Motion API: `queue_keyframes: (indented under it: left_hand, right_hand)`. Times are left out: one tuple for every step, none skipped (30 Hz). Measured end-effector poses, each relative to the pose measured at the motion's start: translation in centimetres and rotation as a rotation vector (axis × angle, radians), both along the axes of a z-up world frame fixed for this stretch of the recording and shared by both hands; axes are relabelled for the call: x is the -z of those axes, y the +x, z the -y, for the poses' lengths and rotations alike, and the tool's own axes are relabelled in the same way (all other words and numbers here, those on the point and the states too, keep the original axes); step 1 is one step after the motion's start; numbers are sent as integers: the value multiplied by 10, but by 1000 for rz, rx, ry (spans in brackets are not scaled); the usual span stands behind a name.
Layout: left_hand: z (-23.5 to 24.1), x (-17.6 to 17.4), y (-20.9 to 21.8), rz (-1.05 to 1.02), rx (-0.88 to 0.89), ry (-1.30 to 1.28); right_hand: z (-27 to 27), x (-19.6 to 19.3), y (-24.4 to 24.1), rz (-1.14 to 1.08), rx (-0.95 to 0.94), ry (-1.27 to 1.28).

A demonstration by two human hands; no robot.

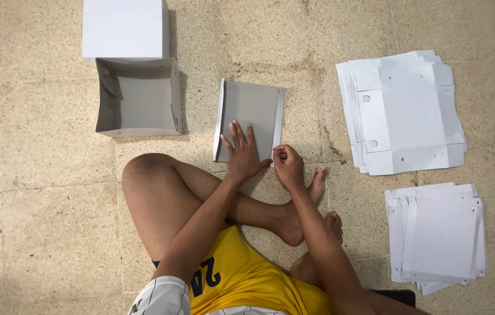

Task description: The person assembles a small white cardboard box by folding and interlocking its flaps. They then pick up a flat cardboard sheet and fold its sides to form another box, repeating the folding process on multiple sheets.

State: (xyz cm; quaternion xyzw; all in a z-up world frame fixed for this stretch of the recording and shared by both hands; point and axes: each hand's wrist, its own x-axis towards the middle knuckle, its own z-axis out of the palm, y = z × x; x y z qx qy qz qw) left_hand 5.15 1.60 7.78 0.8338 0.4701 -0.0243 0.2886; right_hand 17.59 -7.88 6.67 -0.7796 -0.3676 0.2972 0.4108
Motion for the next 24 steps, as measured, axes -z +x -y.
queue_keyframes:
  left_hand:
    - [0, 11, 2, 4, -2, -3]
    - [1, 21, 4, 24, 21, -30]
    - [2, 32, 6, 45, 43, -57]
    - [2, 31, 6, 46, 40, -61]
    - [3, 31, 5, 39, 59, -58]
    - [2, 30, 4, 30, 79, -52]
    - [2, 29, 4, 29, 78, -54]
    - [1, 27, 3, 20, 96, -52]
    - [0, 26, 2, 11, 113, -50]
    - [0, 30, 2, 8, 115, -51]
    - [-1, 34, 2, 25, 120, -64]
    - [-3, 37, 4, 43, 126, -75]
    - [-3, 33, 4, 41, 130, -72]
    - [-2, 30, 4, 41, 126, -88]
    - [-2, 26, 4, 41, 121, -104]
    - [-1, 25, 4, 36, 128, -101]
    - [-1, 24, 4, 33, 125, -94]
    - [-1, 22, 3, 28, 125, -84]
    - [-1, 21, 3, 21, 134, -80]
    - [0, 19, 3, 28, 121, -83]
    - [1, 17, 3, 35, 109, -86]
    - [1, 18, 4, 31, 114, -83]
    - [1, 18, 5, 35, 101, -98]
    - [1, 19, 5, 40, 87, -113]
  right_hand:
    - [0, -1, 0, 4, -2, -3]
    - [0, -2, -1, -3, -13, 9]
    - [0, -4, -1, -11, -24, 21]
    - [0, -3, -1, -10, -27, 17]
    - [0, -3, -1, -12, -23, 8]
    - [0, -3, -2, -15, -17, 2]
    - [0, 0, 0, -16, -18, 0]
    - [-1, 3, 1, -22, -16, 4]
    - [-1, 6, 2, -28, -14, 8]
    - [0, 5, 2, -31, -12, 8]
    - [0, 4, 2, -48, -17, 1]
    - [0, 2, 3, -63, -20, -2]
    - [0, 0, 3, -65, -16, 1]
    - [0, -1, 3, -55, -21, -4]
    - [1, -3, 3, -45, -27, -9]
    - [1, -4, 4, -49, -20, -6]
    - [2, -6, 4, -63, -34, -5]
    - [1, -6, 4, -79, -46, -1]
    - [1, -4, 4, -86, -37, 4]
    - [2, -1, 4, -93, -37, 18]
    - [2, 1, 4, -101, -37, 32]
    - [2, 2, 4, -104, -32, 36]
    - [2, 3, 4, -90, -36, 36]
    - [2, 4, 4, -75, -42, 35]
